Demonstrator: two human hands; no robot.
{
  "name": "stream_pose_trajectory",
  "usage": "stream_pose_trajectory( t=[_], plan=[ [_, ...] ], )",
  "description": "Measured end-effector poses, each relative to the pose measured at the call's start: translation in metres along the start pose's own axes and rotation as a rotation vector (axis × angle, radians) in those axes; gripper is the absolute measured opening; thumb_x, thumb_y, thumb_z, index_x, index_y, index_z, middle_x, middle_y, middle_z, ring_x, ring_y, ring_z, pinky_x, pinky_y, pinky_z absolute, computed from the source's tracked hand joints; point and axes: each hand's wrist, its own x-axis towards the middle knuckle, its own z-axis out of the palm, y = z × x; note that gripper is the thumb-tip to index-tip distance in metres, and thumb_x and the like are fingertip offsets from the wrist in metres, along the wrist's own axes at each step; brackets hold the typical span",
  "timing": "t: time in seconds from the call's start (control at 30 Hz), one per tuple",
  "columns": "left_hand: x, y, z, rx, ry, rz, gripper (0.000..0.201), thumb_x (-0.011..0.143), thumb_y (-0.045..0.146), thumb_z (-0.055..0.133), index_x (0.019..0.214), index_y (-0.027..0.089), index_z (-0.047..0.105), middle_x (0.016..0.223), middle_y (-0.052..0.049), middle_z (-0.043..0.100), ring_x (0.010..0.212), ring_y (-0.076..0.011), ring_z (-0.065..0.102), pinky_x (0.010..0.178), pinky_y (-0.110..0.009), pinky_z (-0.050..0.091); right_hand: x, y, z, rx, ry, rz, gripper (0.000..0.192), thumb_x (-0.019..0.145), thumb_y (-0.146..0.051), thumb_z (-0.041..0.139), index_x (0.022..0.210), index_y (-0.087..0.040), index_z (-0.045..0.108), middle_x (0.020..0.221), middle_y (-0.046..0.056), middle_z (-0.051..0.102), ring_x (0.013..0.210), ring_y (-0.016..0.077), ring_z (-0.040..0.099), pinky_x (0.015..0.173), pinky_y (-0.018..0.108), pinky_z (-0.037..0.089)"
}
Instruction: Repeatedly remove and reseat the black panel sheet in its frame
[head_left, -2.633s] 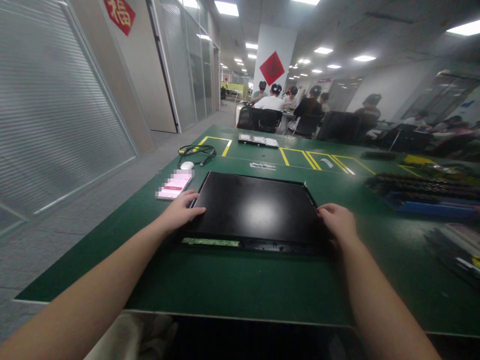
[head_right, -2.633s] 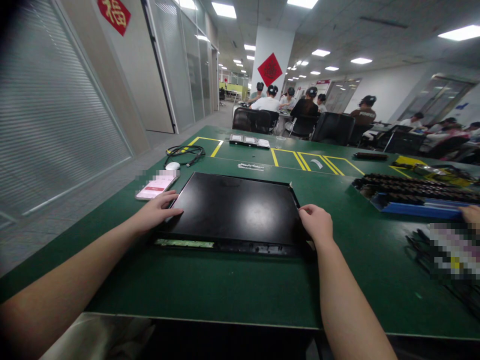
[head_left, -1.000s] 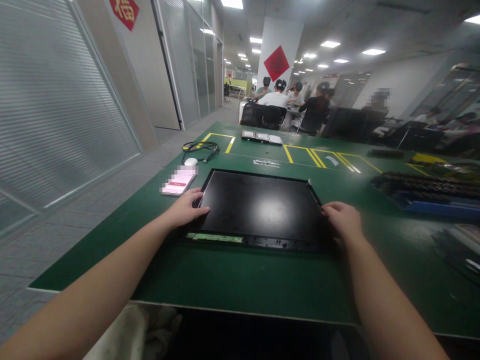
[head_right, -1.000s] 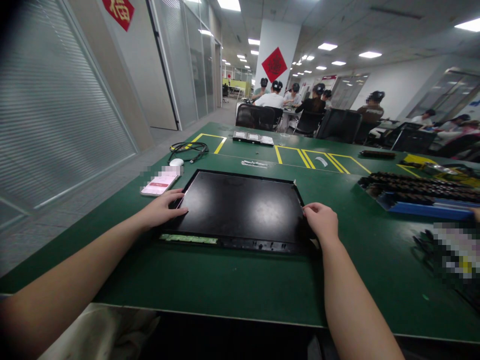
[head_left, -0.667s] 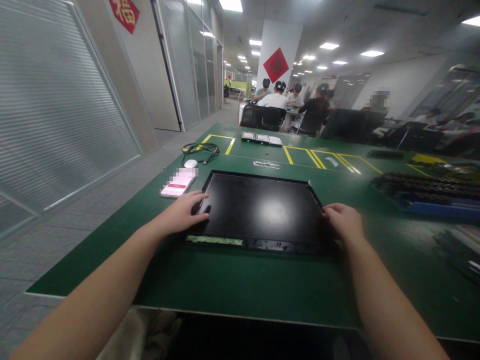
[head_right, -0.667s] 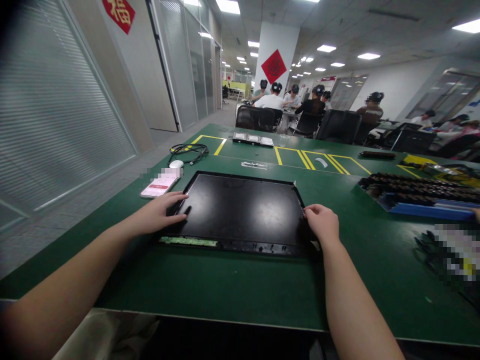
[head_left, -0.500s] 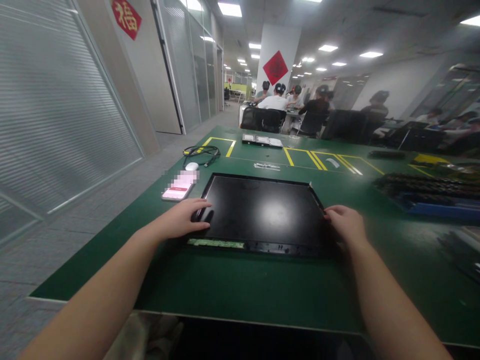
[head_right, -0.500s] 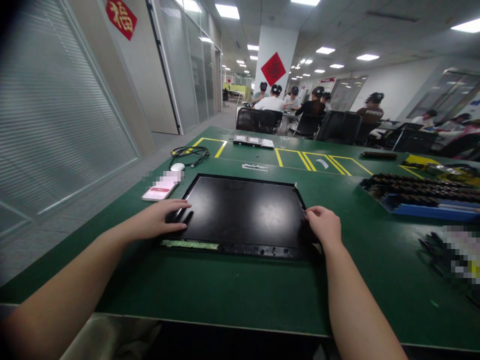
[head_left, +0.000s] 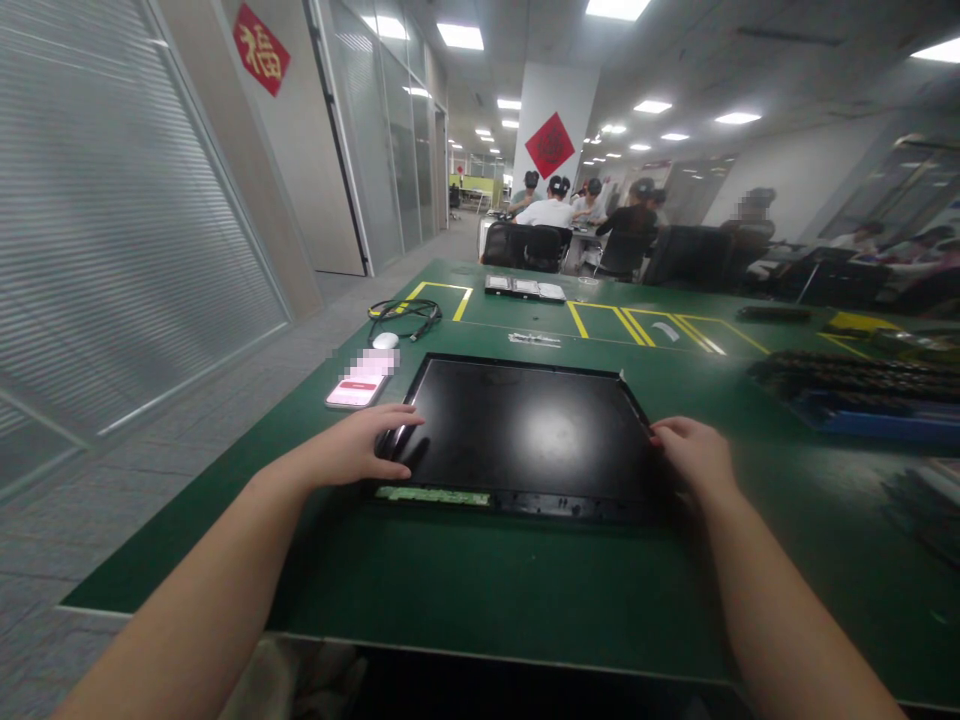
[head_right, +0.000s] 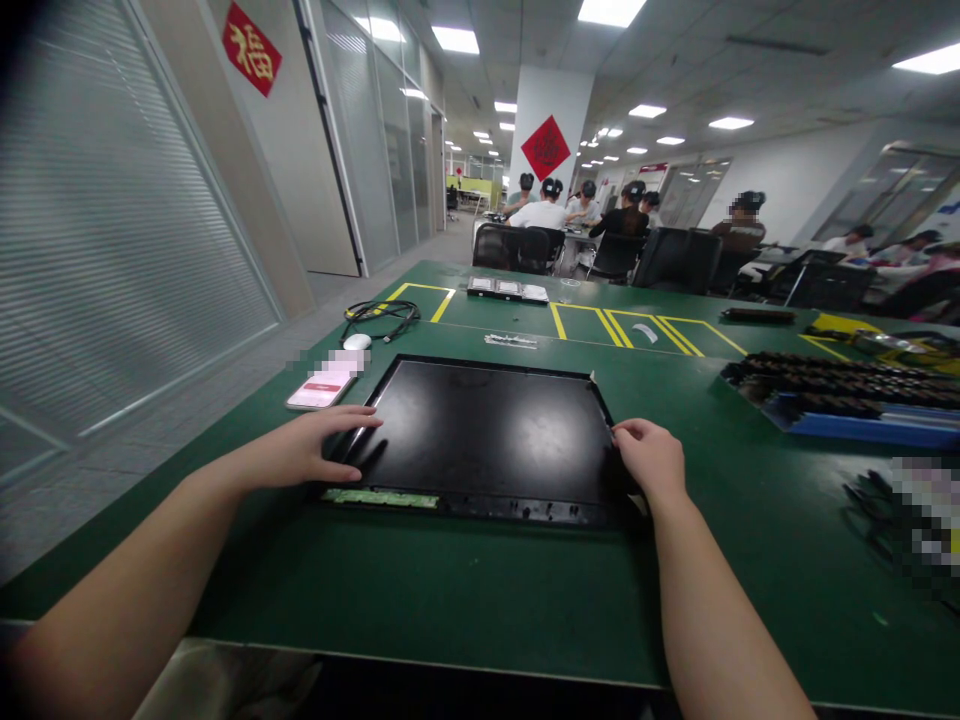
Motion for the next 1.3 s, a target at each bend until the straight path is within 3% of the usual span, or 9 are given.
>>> stream_pose_trajectory(
  t=[0.3, 0.9, 1.3],
  plan=[
    [-0.001, -0.002, 0.000, 0.009, -0.007, 0.035, 0.084, 0.072, 0.054, 0.081, 0.148, 0.023, 0.059, 0.161, -0.013, 0.050, 0.145, -0.0360, 0.050, 0.118, -0.046, 0.041, -0.001, -0.002, -0.001, -0.018, -0.015, -0.003, 0.028, 0.072, -0.035, 0.057, 0.084, -0.023, 0.079, 0.081, 0.006, 0.077, 0.089, 0.0273, 0.069, 0.075, 0.036, 0.045],
    [-0.004, 0.013, -0.004, 0.119, 0.006, 0.133, 0.068, 0.079, 0.049, 0.078, 0.142, 0.027, 0.064, 0.150, -0.007, 0.063, 0.132, -0.0306, 0.062, 0.108, -0.036, 0.048, 0.000, -0.002, -0.002, -0.067, -0.005, -0.001, 0.027, 0.073, -0.034, 0.058, 0.084, -0.023, 0.080, 0.083, 0.007, 0.077, 0.084, 0.0272, 0.068, 0.073, 0.036, 0.048],
    [-0.003, 0.013, -0.004, 0.102, -0.006, 0.161, 0.061, 0.082, 0.048, 0.075, 0.139, 0.028, 0.067, 0.150, -0.007, 0.063, 0.132, -0.0308, 0.062, 0.107, -0.036, 0.048, 0.004, 0.004, 0.001, -0.048, 0.018, -0.034, 0.026, 0.072, -0.035, 0.058, 0.082, -0.023, 0.079, 0.080, 0.008, 0.077, 0.085, 0.0287, 0.070, 0.074, 0.038, 0.048]
  ],
)
